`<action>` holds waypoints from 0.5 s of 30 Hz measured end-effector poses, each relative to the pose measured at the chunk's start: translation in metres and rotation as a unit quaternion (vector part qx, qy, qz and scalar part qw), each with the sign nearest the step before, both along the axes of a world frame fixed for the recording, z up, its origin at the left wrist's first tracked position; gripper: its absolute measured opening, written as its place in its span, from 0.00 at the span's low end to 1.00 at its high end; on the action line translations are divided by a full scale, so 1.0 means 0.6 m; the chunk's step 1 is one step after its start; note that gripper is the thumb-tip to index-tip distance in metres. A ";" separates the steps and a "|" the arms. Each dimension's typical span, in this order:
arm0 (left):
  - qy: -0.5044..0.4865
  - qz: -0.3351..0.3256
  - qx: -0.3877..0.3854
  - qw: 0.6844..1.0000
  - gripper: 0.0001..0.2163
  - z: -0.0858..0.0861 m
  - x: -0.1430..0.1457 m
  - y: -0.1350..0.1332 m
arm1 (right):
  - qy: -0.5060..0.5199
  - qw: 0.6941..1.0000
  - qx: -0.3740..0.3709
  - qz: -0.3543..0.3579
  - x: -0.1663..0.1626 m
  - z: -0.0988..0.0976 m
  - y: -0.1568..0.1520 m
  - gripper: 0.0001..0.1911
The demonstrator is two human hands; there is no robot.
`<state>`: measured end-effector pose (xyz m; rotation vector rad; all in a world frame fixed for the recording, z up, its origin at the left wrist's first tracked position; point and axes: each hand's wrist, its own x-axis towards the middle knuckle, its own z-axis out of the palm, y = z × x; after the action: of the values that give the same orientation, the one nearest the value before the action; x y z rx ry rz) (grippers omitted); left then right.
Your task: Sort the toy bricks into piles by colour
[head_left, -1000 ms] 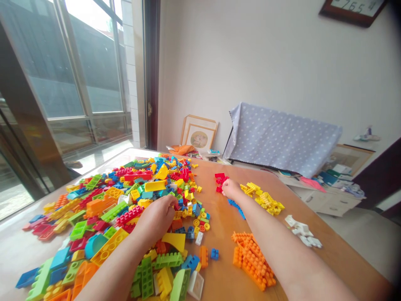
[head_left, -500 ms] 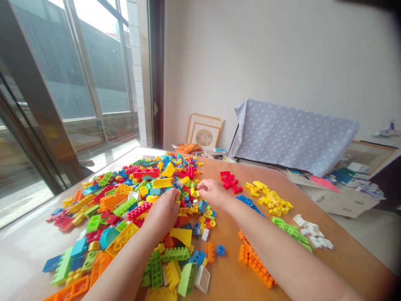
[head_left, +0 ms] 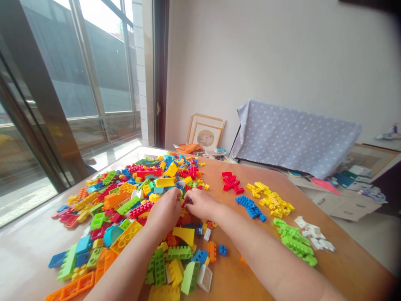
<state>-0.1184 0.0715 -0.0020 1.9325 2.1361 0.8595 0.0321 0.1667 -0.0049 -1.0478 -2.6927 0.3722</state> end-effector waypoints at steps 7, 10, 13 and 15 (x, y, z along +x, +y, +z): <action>0.022 -0.025 -0.013 0.999 0.10 -0.004 0.000 -0.001 | 0.198 0.953 -0.224 -0.055 0.010 -0.027 0.008 0.08; 0.019 -0.043 -0.009 0.999 0.13 -0.009 0.000 0.001 | 0.270 0.906 -0.321 -0.067 0.012 -0.027 0.004 0.10; 0.016 -0.051 -0.006 0.999 0.15 -0.014 -0.002 0.002 | 0.312 0.875 -0.363 -0.073 0.016 -0.014 -0.007 0.11; 0.009 -0.059 0.000 0.998 0.16 -0.016 -0.003 0.003 | 0.307 0.873 -0.368 -0.086 0.022 -0.004 -0.014 0.09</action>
<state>-0.1205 0.0731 -0.0114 2.0509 2.0080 0.8235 0.0450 0.1585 -0.0073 -1.0670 -1.8666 1.4866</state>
